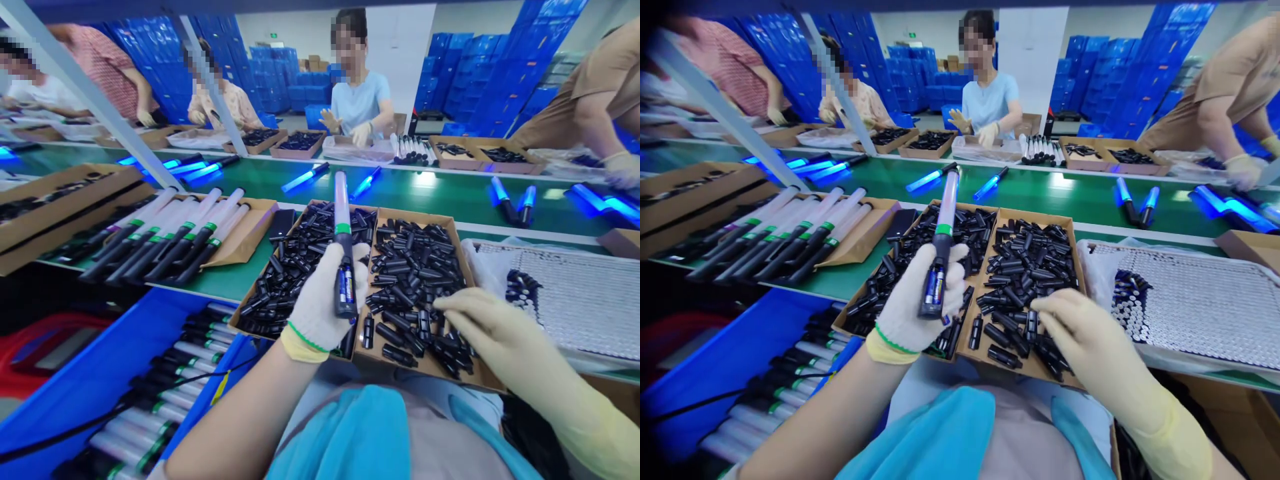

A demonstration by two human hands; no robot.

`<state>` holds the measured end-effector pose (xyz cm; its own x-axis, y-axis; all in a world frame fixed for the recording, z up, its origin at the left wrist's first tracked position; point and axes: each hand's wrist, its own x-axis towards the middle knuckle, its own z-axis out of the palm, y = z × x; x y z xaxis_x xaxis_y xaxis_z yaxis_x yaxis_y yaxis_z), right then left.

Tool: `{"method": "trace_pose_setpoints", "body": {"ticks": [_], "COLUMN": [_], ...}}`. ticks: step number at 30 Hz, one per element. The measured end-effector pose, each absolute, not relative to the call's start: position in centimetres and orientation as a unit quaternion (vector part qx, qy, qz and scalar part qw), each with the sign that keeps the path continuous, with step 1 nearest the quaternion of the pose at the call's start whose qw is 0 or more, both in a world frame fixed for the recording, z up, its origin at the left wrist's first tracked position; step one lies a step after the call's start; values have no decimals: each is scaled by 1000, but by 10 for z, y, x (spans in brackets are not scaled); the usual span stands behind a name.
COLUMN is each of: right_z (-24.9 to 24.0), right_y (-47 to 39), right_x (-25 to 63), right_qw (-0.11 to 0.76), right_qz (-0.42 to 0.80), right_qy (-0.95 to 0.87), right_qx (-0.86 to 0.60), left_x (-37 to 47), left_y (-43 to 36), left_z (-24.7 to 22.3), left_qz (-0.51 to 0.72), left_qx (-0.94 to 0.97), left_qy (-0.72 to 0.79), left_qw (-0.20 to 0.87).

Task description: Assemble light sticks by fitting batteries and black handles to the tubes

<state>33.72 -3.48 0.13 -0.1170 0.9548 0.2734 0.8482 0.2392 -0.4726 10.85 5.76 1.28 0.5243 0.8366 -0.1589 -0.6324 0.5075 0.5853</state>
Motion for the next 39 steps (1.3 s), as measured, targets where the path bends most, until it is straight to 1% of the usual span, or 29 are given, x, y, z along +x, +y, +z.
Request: {"method": "trace_pose_setpoints", "body": {"ticks": [2, 4, 6, 10, 14, 18, 21, 24, 27, 29, 31, 33, 39], "right_z": [-11, -24, -34, -43, -44, -50, -57, -57, -51, -44, -38, -32, -24], "right_y": [-25, -15, -6, 3, 8, 13, 17, 19, 19, 18, 17, 17, 18], "right_x": [328, 310, 291, 275, 278, 269, 259, 262, 277, 288, 296, 298, 296], "right_qw": [138, 41, 0, -20, -16, 3, 10, 25, 55, 96, 139, 162, 155], "right_qz": [149, 129, 87, 53, 42, 51, 55, 62, 72, 120, 212, 304, 484], "right_qy": [-796, -823, -829, -831, -839, -886, -907, -905, -884, -853, -808, -760, -670], "right_qx": [-571, -552, -552, -553, -543, -462, -417, -420, -459, -499, -532, -550, -540], "left_x": [101, 100, 101, 93, 78, 77, 81, 83, 83, 84, 85, 86, 88], "left_y": [61, 59, 57, 56, 57, 55, 52, 49, 47, 47, 47, 47, 47], "left_z": [12, 9, 6, 7, 11, 5, 0, -3, -7, -10, -12, -12, -8], "left_qz": [434, 420, 404, 393, 405, 386, 374, 367, 367, 368, 370, 376, 374], "left_qx": [238, 237, 235, 239, 254, 253, 208, 142, 144, 178, 212, 235, 224], "left_qy": [222, 221, 218, 219, 208, 194, 188, 195, 210, 223, 234, 241, 242], "left_qw": [840, 848, 857, 860, 853, 866, 884, 898, 895, 885, 874, 863, 867]}}
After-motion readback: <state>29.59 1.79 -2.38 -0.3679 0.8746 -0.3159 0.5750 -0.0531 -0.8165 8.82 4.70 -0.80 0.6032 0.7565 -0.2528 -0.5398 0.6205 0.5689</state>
